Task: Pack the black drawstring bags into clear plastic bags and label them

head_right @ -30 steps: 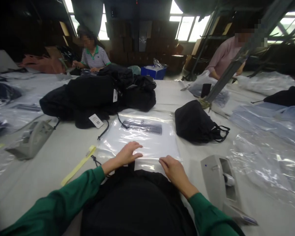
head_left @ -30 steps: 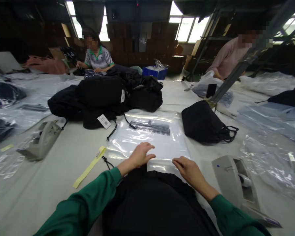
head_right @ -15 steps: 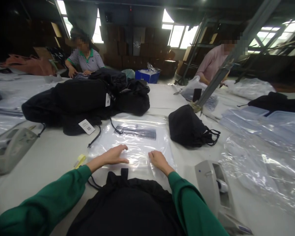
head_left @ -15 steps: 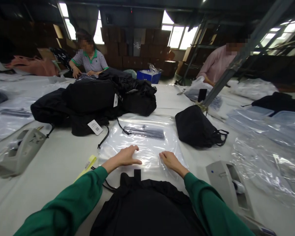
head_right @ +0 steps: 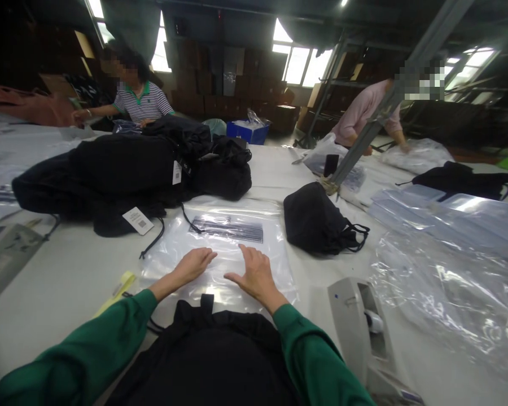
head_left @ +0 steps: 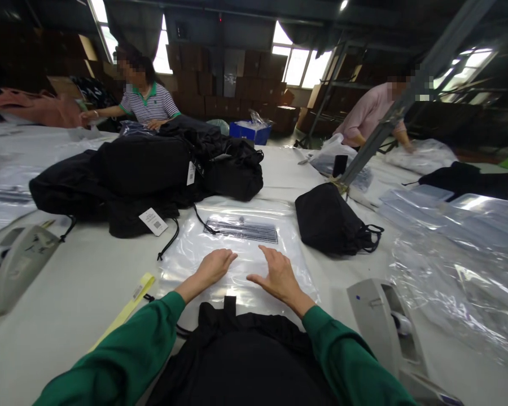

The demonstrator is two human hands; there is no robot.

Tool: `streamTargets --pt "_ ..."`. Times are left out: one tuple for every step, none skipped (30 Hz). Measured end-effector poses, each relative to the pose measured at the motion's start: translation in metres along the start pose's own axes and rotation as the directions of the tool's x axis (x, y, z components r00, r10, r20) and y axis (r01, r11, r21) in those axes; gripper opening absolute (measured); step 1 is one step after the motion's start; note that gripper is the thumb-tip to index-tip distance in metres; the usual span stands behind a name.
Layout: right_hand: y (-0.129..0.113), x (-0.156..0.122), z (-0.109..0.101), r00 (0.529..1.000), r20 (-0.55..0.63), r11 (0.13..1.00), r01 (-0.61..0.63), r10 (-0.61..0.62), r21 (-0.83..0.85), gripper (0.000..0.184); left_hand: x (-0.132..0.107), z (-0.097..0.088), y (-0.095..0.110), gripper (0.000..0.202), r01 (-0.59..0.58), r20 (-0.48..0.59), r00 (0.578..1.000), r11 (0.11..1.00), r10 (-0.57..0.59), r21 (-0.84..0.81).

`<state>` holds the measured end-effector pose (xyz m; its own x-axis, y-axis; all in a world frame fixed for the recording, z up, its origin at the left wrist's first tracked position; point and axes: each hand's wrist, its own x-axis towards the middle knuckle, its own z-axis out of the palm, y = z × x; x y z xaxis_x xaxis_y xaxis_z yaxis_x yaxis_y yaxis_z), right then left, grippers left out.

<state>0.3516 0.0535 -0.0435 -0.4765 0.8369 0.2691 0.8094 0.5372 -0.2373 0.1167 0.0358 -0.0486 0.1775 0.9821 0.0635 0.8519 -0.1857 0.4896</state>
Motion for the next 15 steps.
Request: streamTargets --pt "-0.002 0.0 -0.001 0.999 0.01 0.998 0.031 -0.03 -0.056 0.065 0.0 -0.001 0.001 0.034 0.006 -0.012 1.0 1.0 -0.006 -0.013" --pt "-0.001 -0.001 -0.002 0.999 0.024 0.993 0.038 -0.036 -0.111 0.057 0.0 -0.002 0.001 0.031 0.01 -0.019 1.0 0.999 -0.01 -0.03" --pt "0.004 -0.002 -0.004 0.999 0.036 0.987 0.02 -0.014 -0.157 0.046 -0.003 -0.004 -0.001 0.026 0.014 -0.021 1.0 0.999 -0.015 -0.053" --pt "0.012 -0.005 -0.006 0.999 0.041 0.982 -0.02 0.028 -0.187 0.039 -0.006 -0.007 -0.004 0.021 0.021 -0.019 1.0 0.996 -0.023 -0.081" --pt "0.023 -0.009 -0.01 0.997 0.038 0.977 -0.064 0.073 -0.206 0.035 -0.01 -0.011 -0.009 0.017 0.037 -0.019 0.999 0.993 -0.039 -0.116" --pt "0.035 -0.015 -0.015 0.993 0.028 0.969 -0.108 0.116 -0.22 0.033 -0.016 -0.015 -0.017 0.013 0.063 -0.023 0.997 0.986 -0.067 -0.157" --pt "0.047 -0.022 -0.02 0.987 0.015 0.96 -0.153 0.161 -0.236 0.031 -0.022 -0.02 -0.025 0.011 0.1 -0.031 0.994 0.974 -0.109 -0.204" --pt "0.059 -0.03 -0.026 0.979 -0.003 0.948 -0.2 0.205 -0.248 0.031 -0.028 -0.025 -0.035 0.013 0.147 -0.045 0.986 0.956 -0.163 -0.256" --pt "0.069 -0.039 -0.032 0.968 -0.026 0.936 -0.246 0.248 -0.251 0.03 -0.033 -0.029 -0.045 0.016 0.197 -0.057 0.973 0.929 -0.225 -0.313" --pt "0.078 -0.049 -0.038 0.957 -0.053 0.924 -0.291 0.287 -0.247 0.029 -0.039 -0.034 -0.055 0.018 0.248 -0.065 0.954 0.894 -0.292 -0.374" --pt "0.085 -0.058 -0.043 0.945 -0.081 0.914 -0.327 0.317 -0.239 0.028 -0.043 -0.039 -0.063 0.018 0.296 -0.067 0.931 0.848 -0.36 -0.439" --pt "0.091 -0.068 -0.047 0.929 -0.108 0.907 -0.368 0.353 -0.203 0.026 -0.047 -0.043 -0.069 0.015 0.338 -0.06 0.904 0.793 -0.424 -0.507" --pt "0.097 -0.076 -0.049 0.913 -0.128 0.902 -0.404 0.388 -0.154 0.025 -0.05 -0.046 -0.074 0.01 0.368 -0.044 0.877 0.729 -0.478 -0.577" --pt "0.103 -0.084 -0.049 0.89 -0.133 0.89 -0.448 0.436 -0.083 0.024 -0.052 -0.048 -0.077 0.005 0.384 -0.022 0.854 0.657 -0.521 -0.648" --pt "0.11 -0.089 -0.045 0.841 -0.086 0.844 -0.525 0.534 0.107 0.022 -0.052 -0.05 -0.078 0.005 0.38 0.004 0.84 0.582 -0.543 -0.719"
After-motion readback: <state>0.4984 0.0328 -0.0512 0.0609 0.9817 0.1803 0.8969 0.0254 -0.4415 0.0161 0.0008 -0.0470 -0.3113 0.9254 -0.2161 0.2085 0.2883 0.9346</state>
